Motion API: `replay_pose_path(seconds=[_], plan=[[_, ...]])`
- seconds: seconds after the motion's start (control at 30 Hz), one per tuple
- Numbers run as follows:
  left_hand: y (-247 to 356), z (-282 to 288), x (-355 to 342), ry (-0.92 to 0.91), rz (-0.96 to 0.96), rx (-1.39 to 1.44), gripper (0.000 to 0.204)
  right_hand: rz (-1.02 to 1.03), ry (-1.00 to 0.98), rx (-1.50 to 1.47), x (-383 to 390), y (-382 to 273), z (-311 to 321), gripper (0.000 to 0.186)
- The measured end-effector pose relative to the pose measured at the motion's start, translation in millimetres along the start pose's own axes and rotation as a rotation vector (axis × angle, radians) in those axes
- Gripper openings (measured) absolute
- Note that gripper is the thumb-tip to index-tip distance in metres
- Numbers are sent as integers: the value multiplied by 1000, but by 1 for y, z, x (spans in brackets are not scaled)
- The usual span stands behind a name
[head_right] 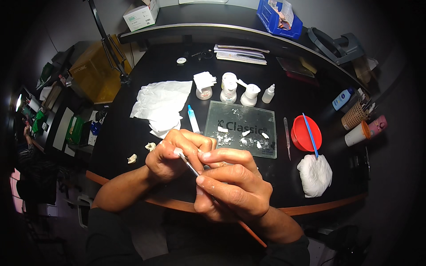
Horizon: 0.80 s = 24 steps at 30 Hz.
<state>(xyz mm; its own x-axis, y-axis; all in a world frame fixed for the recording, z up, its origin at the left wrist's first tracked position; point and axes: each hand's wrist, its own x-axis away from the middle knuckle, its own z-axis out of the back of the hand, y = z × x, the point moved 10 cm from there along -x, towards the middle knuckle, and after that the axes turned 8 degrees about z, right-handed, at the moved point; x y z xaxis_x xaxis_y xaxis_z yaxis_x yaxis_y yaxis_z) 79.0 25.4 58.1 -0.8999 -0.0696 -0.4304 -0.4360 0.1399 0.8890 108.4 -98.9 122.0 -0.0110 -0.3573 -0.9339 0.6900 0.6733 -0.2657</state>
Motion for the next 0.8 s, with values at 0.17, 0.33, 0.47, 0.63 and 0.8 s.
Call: replay_pose_path(seconds=[0.17,0.33,0.47,0.63,0.8], plan=[[0,0,-3,-14,-13,11,60,0,2,11,1,1,2,30],[-1,1,-1,-2,-11,-25,60,-1,-12,8,0,0,0,30],[-1,0,-1,16,2,25,60,-4,3,0,-1,-1,1,30],[-1,0,-1,7,-6,-27,60,0,3,7,0,0,1,30],[-2,1,-1,15,-12,-13,60,-4,-4,0,1,0,1,30]])
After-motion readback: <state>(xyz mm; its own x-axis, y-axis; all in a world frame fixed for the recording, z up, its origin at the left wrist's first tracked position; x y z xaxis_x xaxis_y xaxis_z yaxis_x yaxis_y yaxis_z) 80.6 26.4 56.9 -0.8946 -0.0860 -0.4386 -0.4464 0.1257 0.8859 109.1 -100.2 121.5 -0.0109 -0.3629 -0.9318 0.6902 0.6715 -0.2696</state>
